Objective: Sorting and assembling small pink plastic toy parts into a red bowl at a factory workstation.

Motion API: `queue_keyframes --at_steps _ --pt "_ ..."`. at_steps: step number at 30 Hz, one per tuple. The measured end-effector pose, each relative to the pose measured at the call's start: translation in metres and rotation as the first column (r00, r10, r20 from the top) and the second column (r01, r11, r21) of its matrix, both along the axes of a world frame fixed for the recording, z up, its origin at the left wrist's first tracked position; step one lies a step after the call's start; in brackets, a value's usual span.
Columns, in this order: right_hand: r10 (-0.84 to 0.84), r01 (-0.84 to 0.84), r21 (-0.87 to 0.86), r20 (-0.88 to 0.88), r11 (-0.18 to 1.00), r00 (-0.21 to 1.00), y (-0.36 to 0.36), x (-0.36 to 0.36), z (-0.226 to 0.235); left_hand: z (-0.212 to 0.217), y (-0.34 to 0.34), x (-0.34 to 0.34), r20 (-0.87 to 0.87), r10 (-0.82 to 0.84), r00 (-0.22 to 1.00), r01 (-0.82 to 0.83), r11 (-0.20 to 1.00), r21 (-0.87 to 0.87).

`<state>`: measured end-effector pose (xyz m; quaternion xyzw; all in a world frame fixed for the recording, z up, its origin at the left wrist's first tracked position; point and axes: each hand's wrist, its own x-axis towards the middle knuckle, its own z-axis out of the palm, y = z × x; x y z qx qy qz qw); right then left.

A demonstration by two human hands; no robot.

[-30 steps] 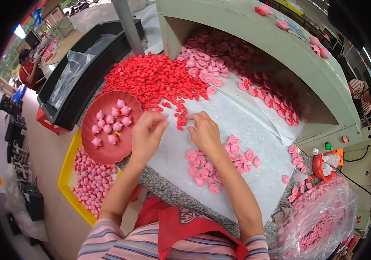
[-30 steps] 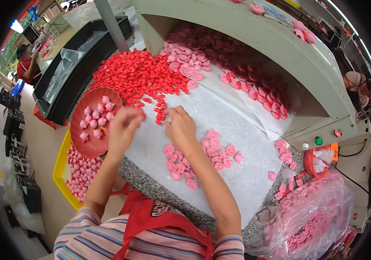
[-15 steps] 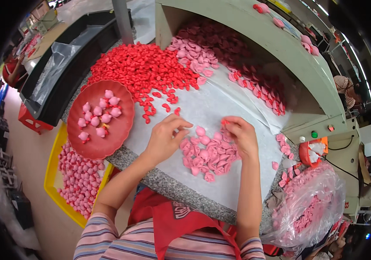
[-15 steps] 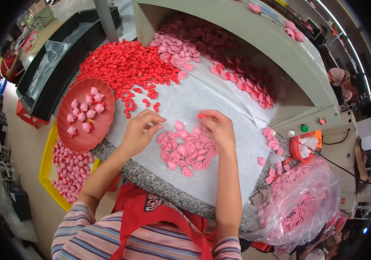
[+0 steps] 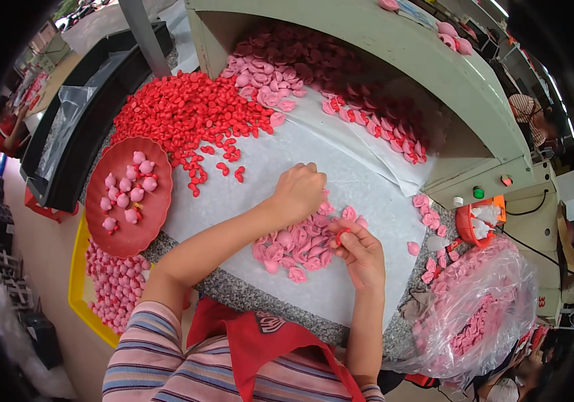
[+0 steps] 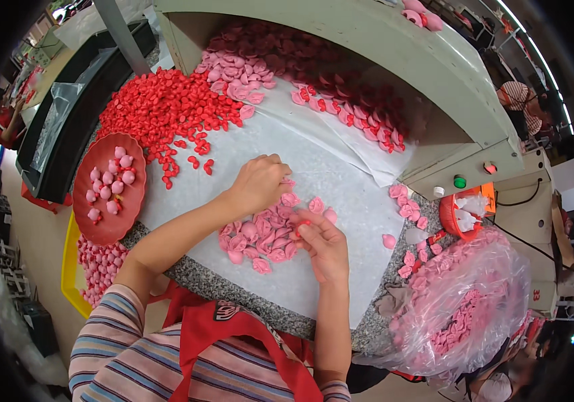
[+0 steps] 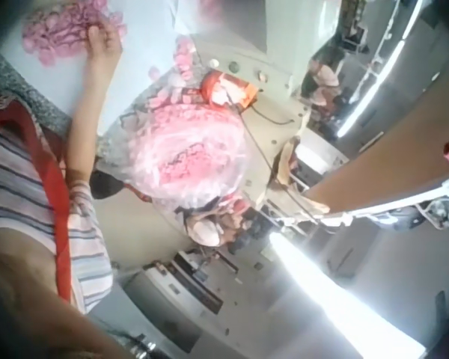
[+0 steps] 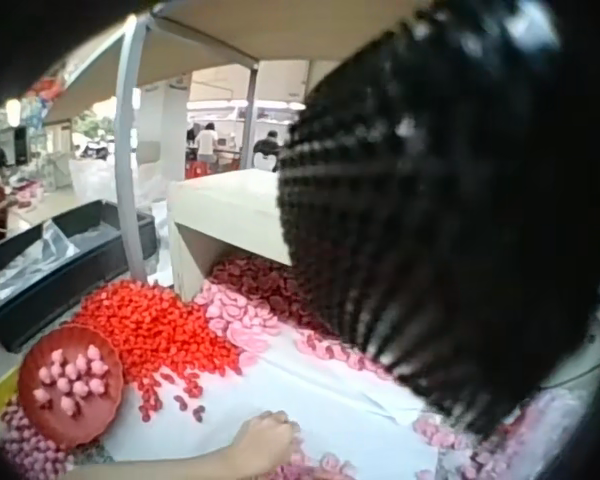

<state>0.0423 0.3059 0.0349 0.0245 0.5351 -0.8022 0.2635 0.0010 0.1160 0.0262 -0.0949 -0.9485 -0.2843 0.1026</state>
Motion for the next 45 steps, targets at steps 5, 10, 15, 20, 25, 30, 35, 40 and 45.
queue_keyframes --at_steps 5,10,15,20,25,30,35,40,45 --pt "-0.043 0.086 0.164 -0.247 0.983 0.968 0.007 0.005 0.005 -0.011 0.003 0.003 0.018 -0.029 0.999 0.024 0.973 0.230" --pt "-0.211 0.291 0.155 -0.395 0.944 0.894 -0.009 0.013 0.040 0.043 0.007 0.051 0.197 -0.294 0.935 0.033 0.626 0.779" --pt "0.043 0.122 0.222 -0.619 0.967 0.784 -0.021 0.015 0.045 0.044 -0.012 0.070 0.362 -0.410 0.837 -0.325 0.160 0.932" --pt "-0.021 0.162 0.177 -0.610 0.971 0.792 -0.026 0.020 0.043 0.039 -0.010 0.081 0.343 -0.335 0.878 -0.352 0.035 0.935" --pt "0.076 0.064 0.195 -0.638 0.979 0.766 -0.018 0.010 0.058 0.048 -0.022 0.085 0.319 -0.553 0.770 -0.357 0.042 0.933" --pt "0.304 -0.004 0.408 -0.674 0.913 0.674 -0.021 0.009 0.070 0.056 -0.030 0.089 0.306 -0.654 0.692 -0.480 -0.101 0.872" --pt "0.266 0.045 0.399 -0.688 0.916 0.675 -0.022 0.013 0.067 0.054 -0.023 0.103 0.293 -0.529 0.796 -0.288 0.095 0.953" --pt "0.194 0.016 0.350 -0.557 0.937 0.808 -0.024 0.024 0.065 0.049 -0.008 0.106 0.170 -0.255 0.952 -0.069 0.361 0.930" --pt "0.090 0.005 0.252 -0.363 0.968 0.927 -0.025 0.037 0.059 0.052 0.002 0.113 0.189 -0.182 0.965 -0.136 0.267 0.954"
